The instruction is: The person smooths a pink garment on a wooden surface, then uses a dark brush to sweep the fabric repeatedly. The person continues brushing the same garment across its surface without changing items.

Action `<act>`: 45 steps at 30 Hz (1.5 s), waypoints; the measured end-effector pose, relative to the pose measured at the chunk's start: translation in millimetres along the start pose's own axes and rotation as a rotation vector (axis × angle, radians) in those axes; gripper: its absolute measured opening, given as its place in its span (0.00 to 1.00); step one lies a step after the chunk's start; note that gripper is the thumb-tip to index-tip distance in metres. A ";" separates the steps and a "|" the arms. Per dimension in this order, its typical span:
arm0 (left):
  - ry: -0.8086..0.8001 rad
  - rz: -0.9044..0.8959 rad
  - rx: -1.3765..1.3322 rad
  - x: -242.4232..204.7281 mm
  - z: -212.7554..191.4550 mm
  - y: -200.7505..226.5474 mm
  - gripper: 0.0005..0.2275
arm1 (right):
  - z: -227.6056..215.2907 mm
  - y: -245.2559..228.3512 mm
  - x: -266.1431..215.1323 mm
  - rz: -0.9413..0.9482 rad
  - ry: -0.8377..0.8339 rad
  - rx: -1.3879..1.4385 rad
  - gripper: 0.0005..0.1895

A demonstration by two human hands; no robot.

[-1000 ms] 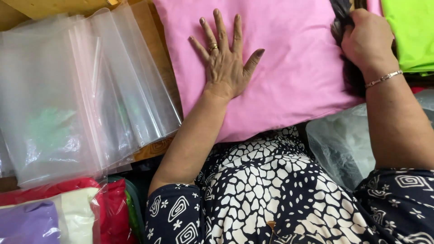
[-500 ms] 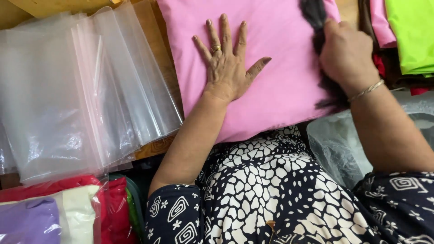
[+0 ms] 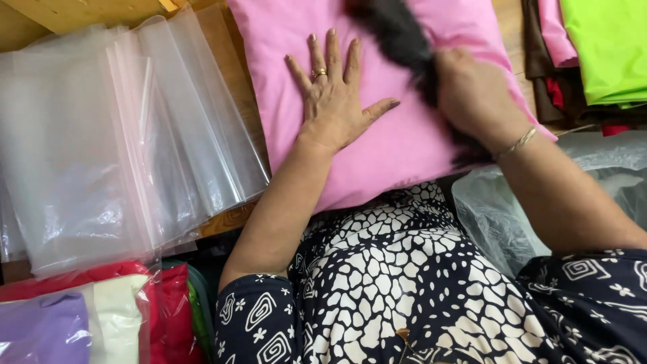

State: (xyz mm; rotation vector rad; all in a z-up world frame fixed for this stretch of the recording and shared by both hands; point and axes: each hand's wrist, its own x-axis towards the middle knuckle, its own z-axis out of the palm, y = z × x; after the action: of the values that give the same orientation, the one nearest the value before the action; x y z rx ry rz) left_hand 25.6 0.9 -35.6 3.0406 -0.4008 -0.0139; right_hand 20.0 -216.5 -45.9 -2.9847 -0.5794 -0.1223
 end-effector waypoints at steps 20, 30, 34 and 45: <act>-0.269 0.164 -0.176 -5.5 -15.6 21.9 0.47 | -22.8 22.9 -63.6 0.322 0.027 0.579 0.08; 0.131 0.038 -0.168 -28.9 -28.4 5.8 0.25 | -75.1 -39.1 -109.7 -0.024 -0.002 0.615 0.11; 0.190 0.147 -0.037 -50.8 1.8 20.1 0.30 | -46.8 -45.8 -91.0 -0.227 0.267 0.186 0.24; 0.092 0.149 -0.068 -59.5 12.7 11.4 0.33 | 44.8 162.2 32.0 -0.031 0.295 -0.182 0.17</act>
State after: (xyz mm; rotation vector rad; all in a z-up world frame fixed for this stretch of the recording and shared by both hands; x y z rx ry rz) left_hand -35.1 4.4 -47.5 2.9230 -0.6045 0.1172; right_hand 113.3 -349.4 -100.5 -3.0424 -0.6067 -0.6380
